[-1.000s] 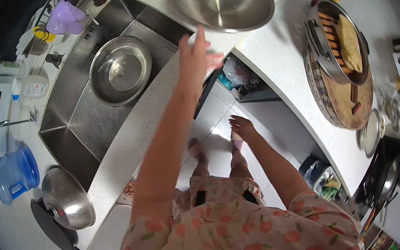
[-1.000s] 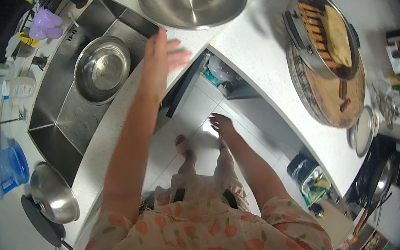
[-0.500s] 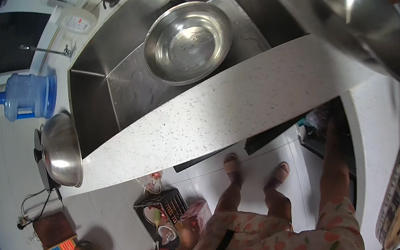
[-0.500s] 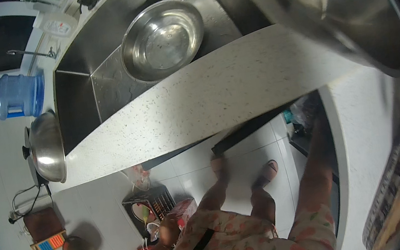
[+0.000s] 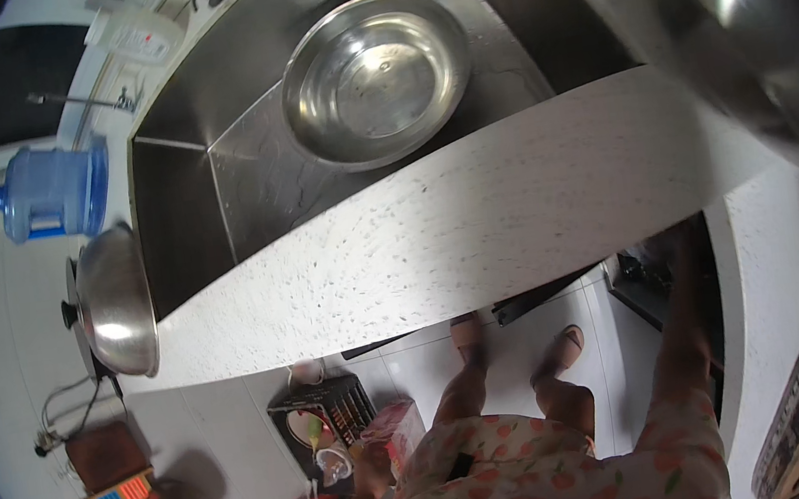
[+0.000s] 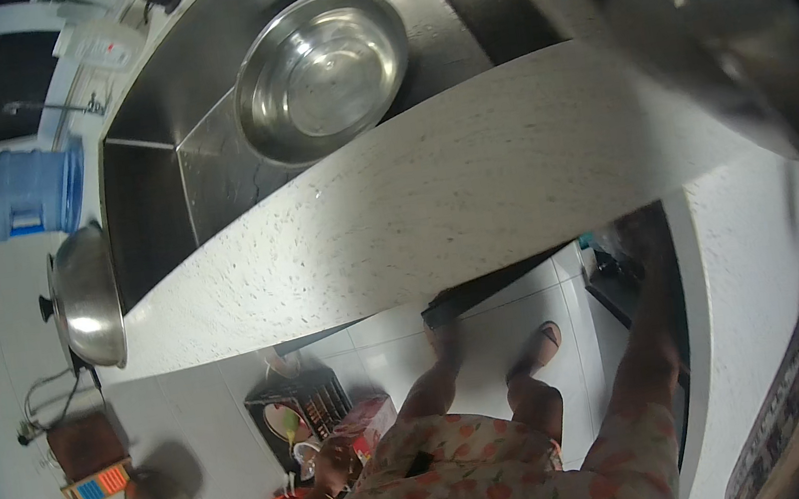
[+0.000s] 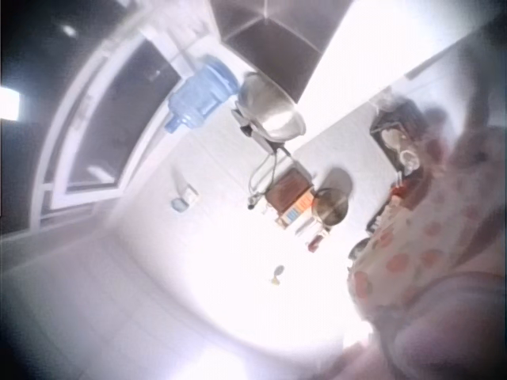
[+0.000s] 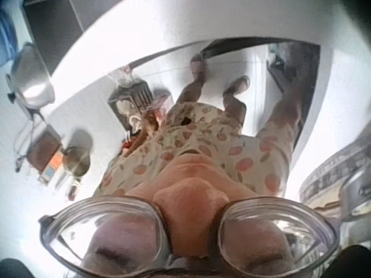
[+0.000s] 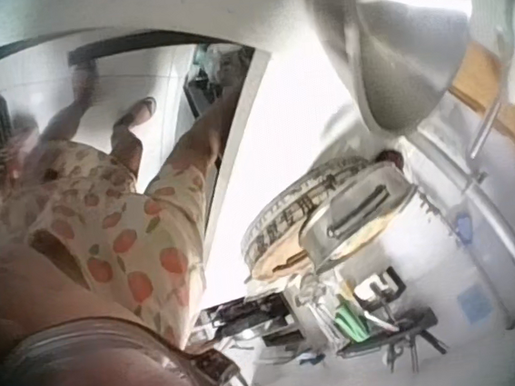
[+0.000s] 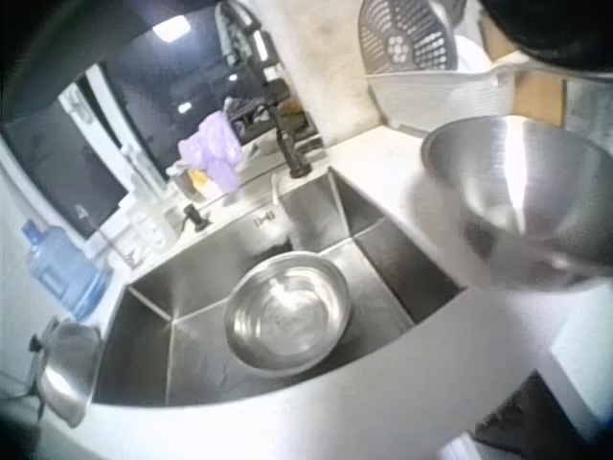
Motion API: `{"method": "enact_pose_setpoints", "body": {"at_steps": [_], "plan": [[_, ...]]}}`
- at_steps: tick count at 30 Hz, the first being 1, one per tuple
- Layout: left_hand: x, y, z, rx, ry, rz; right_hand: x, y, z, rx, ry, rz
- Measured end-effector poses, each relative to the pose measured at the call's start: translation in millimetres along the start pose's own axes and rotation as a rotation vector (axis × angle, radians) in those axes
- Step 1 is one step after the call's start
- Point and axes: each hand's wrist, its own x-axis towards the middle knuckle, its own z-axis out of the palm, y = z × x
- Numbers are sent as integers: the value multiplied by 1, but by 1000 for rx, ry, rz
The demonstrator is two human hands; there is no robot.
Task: The person wraps glutinous rice and red dates in bamboo leaves to make zongzi. They fold the leaves, fill them with rice and dates, tie them with string, and trim the excess string with scissors. The person also washes red dates in the kitchen sink and adds them to a pot of rice.
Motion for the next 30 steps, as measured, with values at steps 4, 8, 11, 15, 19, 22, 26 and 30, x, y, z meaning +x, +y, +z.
{"method": "enact_pose_setpoints", "body": {"at_steps": [4, 8, 11, 15, 19, 22, 26, 30], "plan": [[-2, 38, -31, -80, 103, -71, -46, -6, 2, -52, 109, -107], [14, 60, -59, -105, 53, 128, -178, -26, -9, -53, 316, -326], [39, 100, -82, -37, -200, -7, -292, -72, -68, -229, 259, -307], [95, 219, -142, -220, -151, 386, -394, -154, -166, -77, -115, -86], [127, 360, -196, -145, -245, 764, -435, -242, -239, -162, -546, -89], [130, 443, -213, -192, -158, 1089, -443, -328, -279, -213, -654, -248], [134, 519, -213, -262, -177, 1277, -434, -432, -314, -358, -528, -646], [158, 572, -189, -200, -90, 1287, -391, -465, -295, -507, -294, -979]]}}
